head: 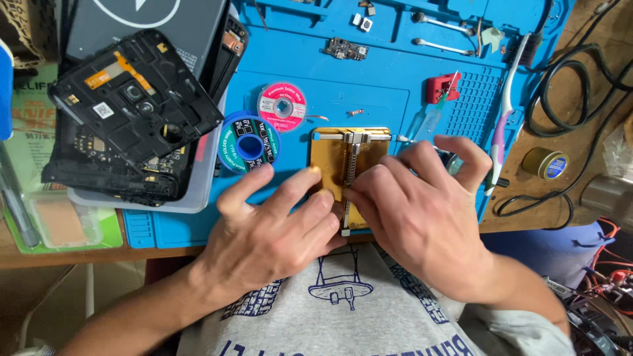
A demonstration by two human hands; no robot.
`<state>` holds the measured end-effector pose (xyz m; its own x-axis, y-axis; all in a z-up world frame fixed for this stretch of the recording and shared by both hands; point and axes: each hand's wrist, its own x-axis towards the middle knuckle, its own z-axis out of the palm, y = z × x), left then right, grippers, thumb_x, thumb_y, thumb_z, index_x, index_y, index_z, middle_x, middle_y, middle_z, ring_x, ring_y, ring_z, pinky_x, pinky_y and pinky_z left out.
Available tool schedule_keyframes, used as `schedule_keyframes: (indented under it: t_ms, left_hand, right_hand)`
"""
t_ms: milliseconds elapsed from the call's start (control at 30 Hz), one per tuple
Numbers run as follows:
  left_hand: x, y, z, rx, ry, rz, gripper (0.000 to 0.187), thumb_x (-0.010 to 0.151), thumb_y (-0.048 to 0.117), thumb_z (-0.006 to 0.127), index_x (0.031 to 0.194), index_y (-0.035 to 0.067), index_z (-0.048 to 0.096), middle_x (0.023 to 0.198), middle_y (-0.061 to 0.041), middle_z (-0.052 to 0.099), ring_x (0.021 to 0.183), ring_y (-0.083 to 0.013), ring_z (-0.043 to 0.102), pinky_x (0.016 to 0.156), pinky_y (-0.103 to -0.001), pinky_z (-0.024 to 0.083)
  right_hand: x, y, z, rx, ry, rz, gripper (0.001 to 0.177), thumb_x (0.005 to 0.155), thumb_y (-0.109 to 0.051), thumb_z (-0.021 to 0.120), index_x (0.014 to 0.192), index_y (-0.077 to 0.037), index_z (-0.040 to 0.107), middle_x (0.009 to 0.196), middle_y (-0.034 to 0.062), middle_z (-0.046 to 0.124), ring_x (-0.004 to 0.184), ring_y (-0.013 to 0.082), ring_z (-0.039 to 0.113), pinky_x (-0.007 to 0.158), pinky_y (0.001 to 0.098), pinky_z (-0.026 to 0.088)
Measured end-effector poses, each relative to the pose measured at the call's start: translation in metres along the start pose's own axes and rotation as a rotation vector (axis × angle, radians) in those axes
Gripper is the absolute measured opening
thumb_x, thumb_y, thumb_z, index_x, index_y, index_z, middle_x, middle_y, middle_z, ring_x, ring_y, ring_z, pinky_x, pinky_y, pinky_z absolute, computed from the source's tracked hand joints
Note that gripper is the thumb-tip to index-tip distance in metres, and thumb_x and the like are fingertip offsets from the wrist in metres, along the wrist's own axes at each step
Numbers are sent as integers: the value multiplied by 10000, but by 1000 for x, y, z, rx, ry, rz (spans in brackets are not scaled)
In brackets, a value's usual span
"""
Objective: The person cleans a small circuit board using a syringe to apply liquid and a toothbrush to scrub the surface. They repeatedly apply liquid and scrub different areas of the board, then place it back on the workbench.
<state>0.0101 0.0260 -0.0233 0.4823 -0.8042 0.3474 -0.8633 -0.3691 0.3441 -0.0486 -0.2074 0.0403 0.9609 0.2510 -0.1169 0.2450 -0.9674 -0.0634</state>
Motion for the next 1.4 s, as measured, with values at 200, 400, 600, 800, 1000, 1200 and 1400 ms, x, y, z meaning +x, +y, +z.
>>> schedule_keyframes:
  t_ms: [200, 400, 600, 800, 1000, 1200, 1400]
  left_hand:
    - [3, 0, -2, -35, 40, 5, 359, 1195, 179, 664, 853, 282, 625, 896, 86, 578, 945, -140, 666, 1026, -345, 451]
    - [-1, 2, 0, 0, 34, 2, 338, 1206, 248, 675, 882, 311, 602, 860, 99, 517, 899, -131, 633, 1081, -359, 416]
    - [-5, 3, 2, 9, 32, 19, 355, 1245, 373, 668, 905, 301, 596, 891, 87, 544, 934, -156, 648, 1105, -399, 399]
    - [-6, 3, 4, 3, 25, 22, 329, 1202, 372, 734, 907, 303, 605, 894, 83, 568, 962, -160, 657, 1124, -409, 392]
    - [-4, 3, 3, 4, 22, 28, 384, 1240, 471, 720, 913, 300, 615, 900, 85, 568, 960, -161, 653, 1111, -406, 413]
    - [-7, 3, 4, 48, 24, 35, 434, 1161, 625, 888, 966, 320, 649, 967, 110, 627, 1047, -135, 694, 1183, -432, 347]
    - [-7, 4, 3, 54, -16, 37, 429, 1138, 676, 873, 998, 316, 686, 976, 107, 647, 1083, -147, 690, 1166, -448, 382]
  right_hand:
    - [9, -1, -2, -242, -95, -109, 413, 1317, -386, 650, 969, -211, 512, 841, -49, 535, 976, 249, 622, 1095, 532, 402]
    - [7, -4, 6, -303, -94, -111, 386, 1314, -369, 626, 969, -254, 495, 834, -60, 543, 962, 234, 634, 1075, 481, 369]
    - [7, -1, 3, -364, -30, -125, 475, 1336, -492, 646, 953, -258, 493, 792, -73, 544, 963, 205, 631, 1061, 443, 403]
    - [8, 7, -3, -260, -63, -248, 339, 1274, -235, 620, 962, -218, 490, 816, -15, 525, 928, 240, 640, 1057, 430, 393]
    - [10, 7, 7, -149, -60, -225, 309, 1237, -143, 566, 943, -200, 489, 753, -5, 484, 806, 286, 606, 1036, 458, 401]
    - [5, 22, 4, -23, -12, -63, 539, 1172, -726, 662, 1038, -207, 599, 965, -46, 688, 959, 280, 635, 1050, 551, 400]
    - [-6, 23, 11, -125, 57, -53, 645, 1149, -757, 737, 1421, -173, 768, 1015, -10, 701, 977, 279, 634, 1030, 528, 392]
